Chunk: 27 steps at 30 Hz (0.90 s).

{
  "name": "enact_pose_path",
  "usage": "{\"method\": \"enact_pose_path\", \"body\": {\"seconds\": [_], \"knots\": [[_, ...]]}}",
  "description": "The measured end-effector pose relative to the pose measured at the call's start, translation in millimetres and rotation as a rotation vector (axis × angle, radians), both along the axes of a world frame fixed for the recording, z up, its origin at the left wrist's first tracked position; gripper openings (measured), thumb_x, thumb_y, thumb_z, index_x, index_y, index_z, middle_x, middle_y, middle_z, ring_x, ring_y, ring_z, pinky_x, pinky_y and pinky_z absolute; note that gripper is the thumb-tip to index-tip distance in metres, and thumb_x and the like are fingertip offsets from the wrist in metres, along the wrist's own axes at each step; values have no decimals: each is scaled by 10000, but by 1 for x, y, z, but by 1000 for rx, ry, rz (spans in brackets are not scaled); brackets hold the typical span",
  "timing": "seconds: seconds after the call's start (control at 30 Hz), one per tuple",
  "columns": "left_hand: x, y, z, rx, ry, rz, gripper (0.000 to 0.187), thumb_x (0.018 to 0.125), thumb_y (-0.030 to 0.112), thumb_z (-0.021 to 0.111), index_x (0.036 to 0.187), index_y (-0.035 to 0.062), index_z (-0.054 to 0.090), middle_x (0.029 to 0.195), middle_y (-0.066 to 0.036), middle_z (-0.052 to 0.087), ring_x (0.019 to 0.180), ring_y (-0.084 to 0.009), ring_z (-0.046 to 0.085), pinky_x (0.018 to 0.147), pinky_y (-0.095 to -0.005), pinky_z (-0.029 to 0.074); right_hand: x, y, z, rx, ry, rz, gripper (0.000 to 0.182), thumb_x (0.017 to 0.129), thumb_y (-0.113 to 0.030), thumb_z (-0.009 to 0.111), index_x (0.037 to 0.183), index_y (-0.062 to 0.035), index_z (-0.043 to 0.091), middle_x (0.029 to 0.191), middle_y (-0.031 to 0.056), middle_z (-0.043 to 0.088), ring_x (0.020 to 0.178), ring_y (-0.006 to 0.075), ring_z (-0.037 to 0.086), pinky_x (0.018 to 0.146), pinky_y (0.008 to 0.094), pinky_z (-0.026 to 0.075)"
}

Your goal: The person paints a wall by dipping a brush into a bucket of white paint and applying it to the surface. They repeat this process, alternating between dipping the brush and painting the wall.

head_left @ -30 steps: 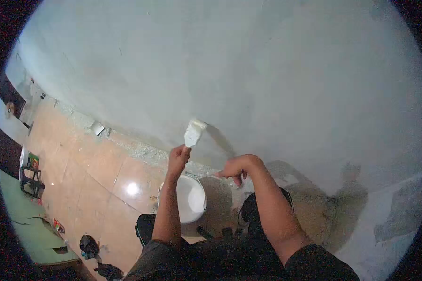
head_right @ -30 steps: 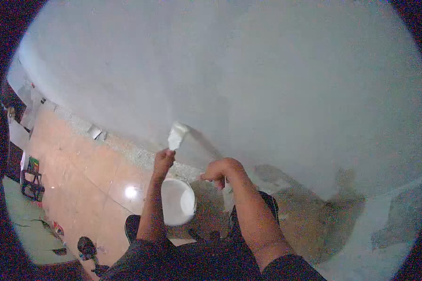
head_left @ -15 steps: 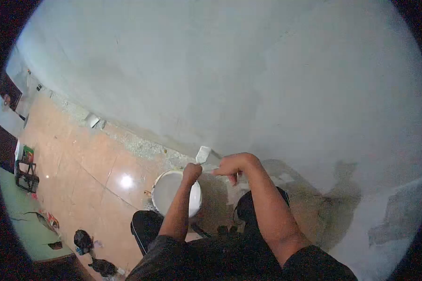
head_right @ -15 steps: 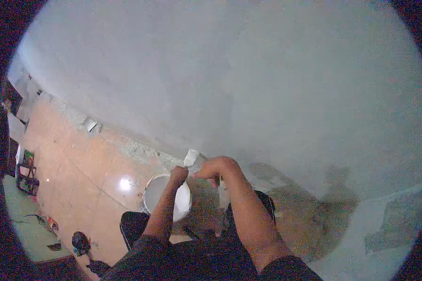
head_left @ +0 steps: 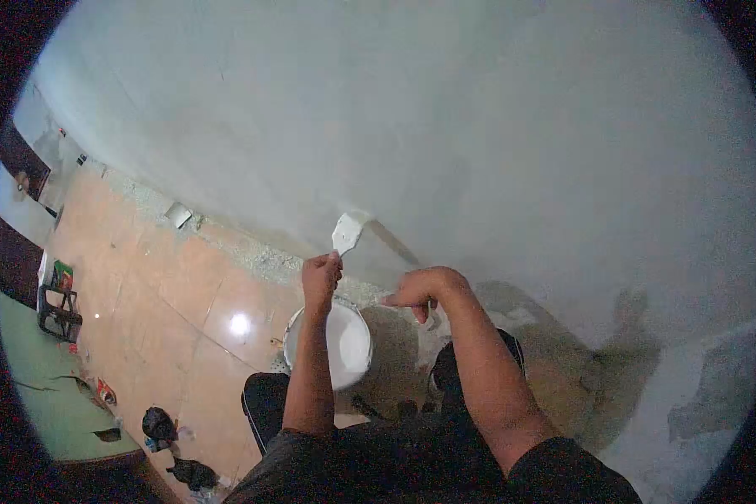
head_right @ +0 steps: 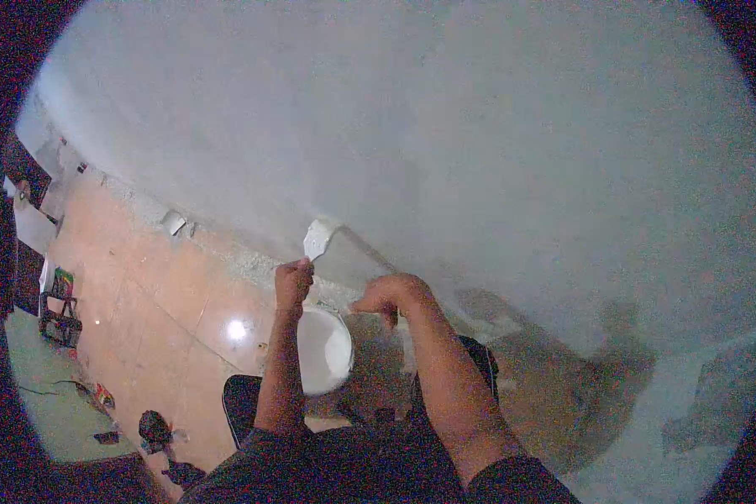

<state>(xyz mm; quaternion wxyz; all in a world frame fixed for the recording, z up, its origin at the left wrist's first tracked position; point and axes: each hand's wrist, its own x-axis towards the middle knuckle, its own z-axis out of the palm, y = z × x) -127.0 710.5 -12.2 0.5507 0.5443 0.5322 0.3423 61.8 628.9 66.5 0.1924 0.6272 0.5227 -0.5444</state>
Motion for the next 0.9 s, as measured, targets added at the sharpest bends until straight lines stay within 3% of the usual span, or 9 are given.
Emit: {"method": "enact_pose_path", "body": {"seconds": [0.1, 0.3, 0.5, 0.53, 0.57, 0.63, 0.67, 0.8, 0.9], "knots": [[-3, 12, -33, 121, -81, -91, 367, 868, 317, 548, 623, 45, 566, 510, 26, 458, 413, -59, 376, 382, -232, 265, 6, 0, -5, 52, 15, -53, 676, 835, -599, 426, 704, 20, 665, 674, 131, 655, 684, 256, 640, 670, 410, 511], [24, 2, -67, -331, -202, -144, 314, 890, 338, 487, 675, 110, 519, 514, 45, 403, 381, -51, 323, 348, -229, 237, 3, -3, 3, 39, 12, -66, 657, 835, -580, 439, 695, 25, 653, 668, 131, 653, 675, 256, 637, 673, 398, 508], [25, 0, -100, -322, -43, -171, 327, 841, 389, 518, 695, 96, 533, 537, 14, 412, 389, -75, 332, 344, -244, 260, 16, 5, -4, 33, -18, -36, 652, 833, -584, 441, 663, 10, 649, 626, 111, 645, 640, 230, 632, 639, 391, 507], [24, 8, -114, -455, 103, -191, 340, 830, 364, 514, 728, 44, 569, 565, -61, 516, 410, -196, 467, 390, -343, 377, 16, 8, -9, 18, -7, -47, 650, 832, -585, 441, 658, 5, 649, 616, 106, 642, 631, 225, 626, 626, 388, 505], [19, 12, -142, -460, 102, -183, 340, 830, 364, 514, 728, 44, 569, 565, -61, 516, 410, -196, 467, 390, -343, 377, 15, 10, -12, 6, 5, -58, 647, 831, -586, 441, 653, 0, 649, 605, 101, 638, 622, 220, 621, 613, 386, 503], [17, 13, -128, 183, 623, -544, 369, 820, 333, 492, 778, -19, 595, 690, -204, 610, 596, -371, 593, 565, -455, 464, 10, 12, -2, 29, -13, -51, 643, 836, -582, 432, 647, -6, 648, 593, 88, 632, 630, 219, 616, 617, 381, 502], [17, 1, -122, 12, 694, -276, 427, 824, 349, 488, 805, -62, 602, 824, -300, 599, 803, -455, 584, 726, -493, 453, 6, 11, -7, 17, -11, -36, 640, 837, -578, 431, 666, -1, 649, 593, 89, 631, 632, 221, 617, 622, 378, 502], [20, 12, -111, 313, 708, -220, 455, 845, 361, 497, 778, -71, 623, 815, -309, 594, 785, -450, 583, 708, -493, 449, -7, 2, 13, 91, 15, -61, 634, 845, -568, 424, 713, 8, 655, 608, 98, 634, 645, 232, 622, 649, 380, 507], [24, 3, -28, 156, 477, -187, 421, 849, 342, 496, 748, -35, 651, 752, -282, 600, 771, -462, 576, 692, -503, 438, -8, 3, 2, 72, -26, -28, 624, 851, -564, 418, 745, 1, 659, 632, 106, 640, 650, 244, 623, 668, 398, 513]]}}
